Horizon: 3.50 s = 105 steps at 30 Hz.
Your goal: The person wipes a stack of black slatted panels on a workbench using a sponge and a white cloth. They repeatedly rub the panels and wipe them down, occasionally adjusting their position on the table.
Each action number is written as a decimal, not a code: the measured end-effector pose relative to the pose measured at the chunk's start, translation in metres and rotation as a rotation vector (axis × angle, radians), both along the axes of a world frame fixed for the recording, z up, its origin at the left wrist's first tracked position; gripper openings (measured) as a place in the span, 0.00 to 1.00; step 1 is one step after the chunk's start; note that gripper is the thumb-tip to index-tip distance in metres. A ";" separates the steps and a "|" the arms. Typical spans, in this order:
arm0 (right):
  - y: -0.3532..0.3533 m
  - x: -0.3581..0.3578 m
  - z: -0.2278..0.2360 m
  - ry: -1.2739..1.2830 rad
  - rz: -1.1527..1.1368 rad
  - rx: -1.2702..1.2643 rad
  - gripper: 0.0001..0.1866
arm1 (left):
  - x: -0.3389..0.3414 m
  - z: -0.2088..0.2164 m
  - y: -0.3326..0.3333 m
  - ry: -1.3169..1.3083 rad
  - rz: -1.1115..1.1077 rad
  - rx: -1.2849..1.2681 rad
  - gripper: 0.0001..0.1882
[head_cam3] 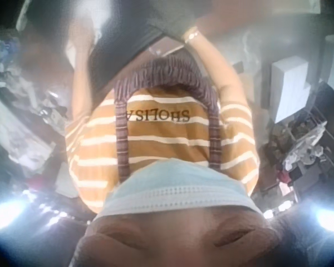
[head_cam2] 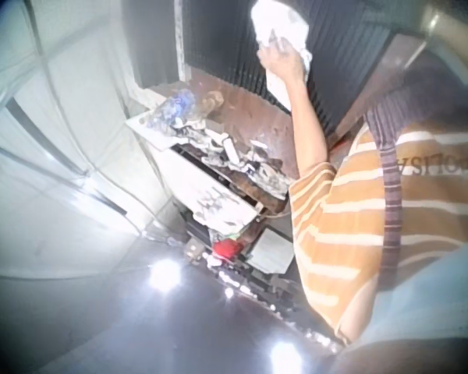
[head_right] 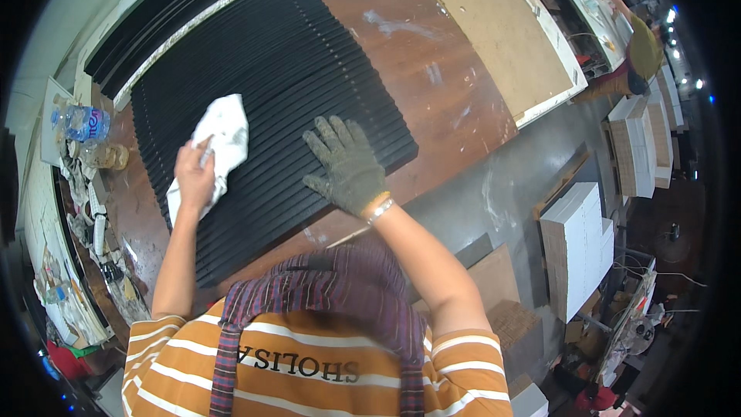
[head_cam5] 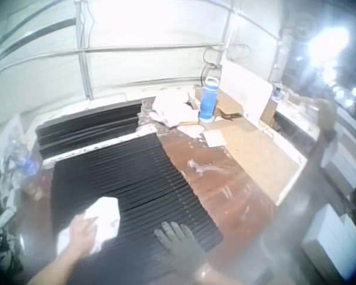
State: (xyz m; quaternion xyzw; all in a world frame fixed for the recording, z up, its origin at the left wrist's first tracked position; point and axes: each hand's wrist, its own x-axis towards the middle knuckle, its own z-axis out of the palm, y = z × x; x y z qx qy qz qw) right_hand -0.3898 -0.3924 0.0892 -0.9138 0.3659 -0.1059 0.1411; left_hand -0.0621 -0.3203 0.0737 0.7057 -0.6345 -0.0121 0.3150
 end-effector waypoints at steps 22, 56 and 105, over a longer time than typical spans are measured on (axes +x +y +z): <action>-0.010 -0.006 0.003 0.041 0.148 0.070 0.52 | 0.038 0.029 0.154 0.597 0.598 -0.186 0.23; -0.079 -0.054 0.001 0.165 0.515 -0.006 0.71 | -0.013 -0.007 0.294 -0.522 1.260 0.028 0.12; -0.171 0.018 -0.021 0.139 0.198 -0.121 0.48 | 0.094 0.004 0.131 -0.339 1.199 0.275 0.14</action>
